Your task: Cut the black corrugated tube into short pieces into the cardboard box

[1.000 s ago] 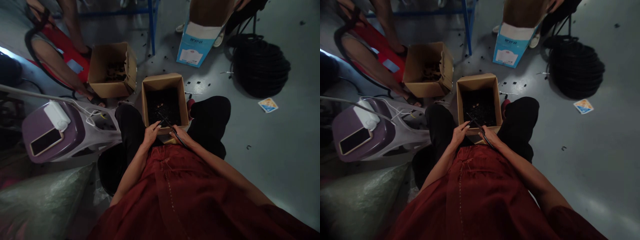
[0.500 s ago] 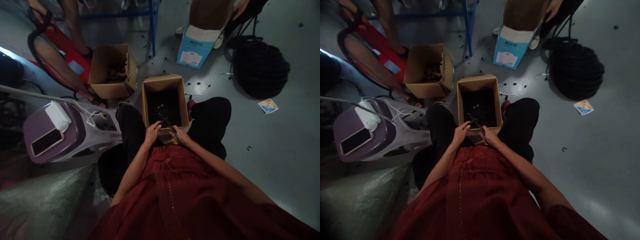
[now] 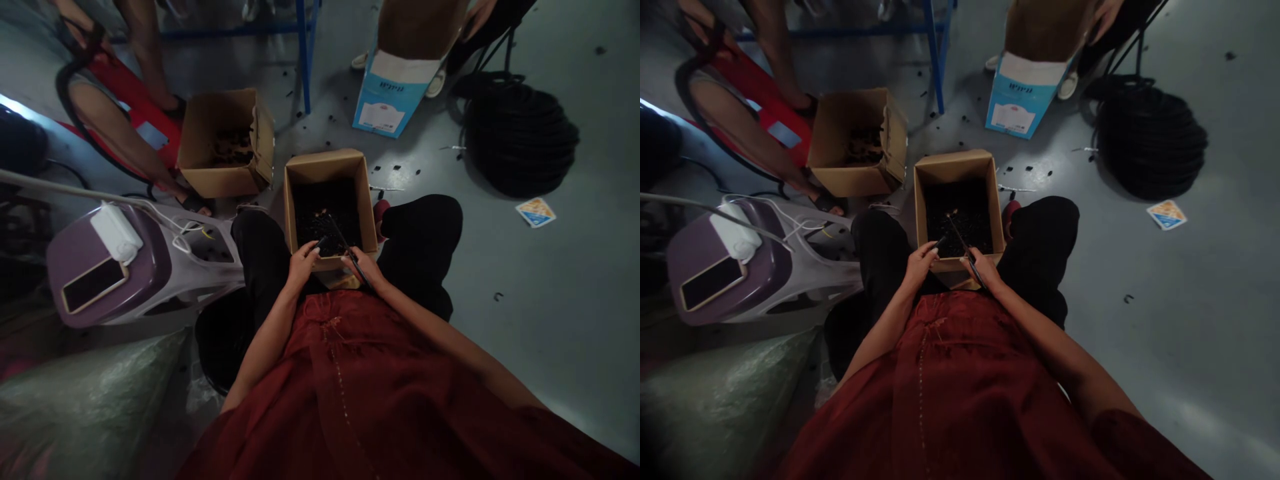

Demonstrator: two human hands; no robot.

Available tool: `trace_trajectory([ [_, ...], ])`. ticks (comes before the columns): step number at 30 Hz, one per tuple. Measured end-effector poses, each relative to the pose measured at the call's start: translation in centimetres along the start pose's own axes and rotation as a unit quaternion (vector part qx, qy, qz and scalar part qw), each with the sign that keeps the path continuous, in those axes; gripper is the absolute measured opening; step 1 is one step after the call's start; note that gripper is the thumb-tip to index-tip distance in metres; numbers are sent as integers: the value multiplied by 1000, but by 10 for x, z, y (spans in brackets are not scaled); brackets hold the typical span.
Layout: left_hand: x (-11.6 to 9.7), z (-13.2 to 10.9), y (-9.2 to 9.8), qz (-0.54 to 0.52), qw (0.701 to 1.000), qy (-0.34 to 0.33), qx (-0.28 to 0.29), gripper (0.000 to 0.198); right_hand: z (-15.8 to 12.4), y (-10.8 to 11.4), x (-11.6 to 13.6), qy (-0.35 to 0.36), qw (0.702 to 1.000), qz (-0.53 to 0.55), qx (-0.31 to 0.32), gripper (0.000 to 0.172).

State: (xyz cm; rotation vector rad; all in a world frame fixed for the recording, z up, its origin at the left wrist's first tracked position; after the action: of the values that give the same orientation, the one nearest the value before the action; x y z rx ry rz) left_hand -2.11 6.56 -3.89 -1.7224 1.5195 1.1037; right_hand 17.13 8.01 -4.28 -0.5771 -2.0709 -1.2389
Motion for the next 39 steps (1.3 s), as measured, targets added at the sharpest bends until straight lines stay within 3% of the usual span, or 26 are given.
trace_trajectory([
  [7, -1, 0, 7, -108, 994, 34, -7, 36, 0, -10, -3, -7, 998, 47, 38, 44],
  [15, -1, -1, 6, -111, 993, 43, -7, 28, -8, -17, 8, -12, 994, 6, 104, 51],
  [21, 1, -1, 2, -100, 994, 45, 4, 28, -12, -21, 14, 0, 991, -11, 132, 47],
  [39, 3, 0, -12, -32, 997, 33, 59, 28, -10, -27, 12, 32, 990, 3, 139, 52],
])
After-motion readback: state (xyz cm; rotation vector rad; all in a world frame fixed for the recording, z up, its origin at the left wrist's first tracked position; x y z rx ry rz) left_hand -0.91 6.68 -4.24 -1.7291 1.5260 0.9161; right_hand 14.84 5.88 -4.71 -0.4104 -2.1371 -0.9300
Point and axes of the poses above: each hand's wrist, its own z-axis towards the middle knuckle, its own y-axis out of the back of the hand, x = y × z, the point moved 9 cm from there along z, towards the middle knuckle, and after that the axes turned 4 degrees about y, right-handed, at the moved point
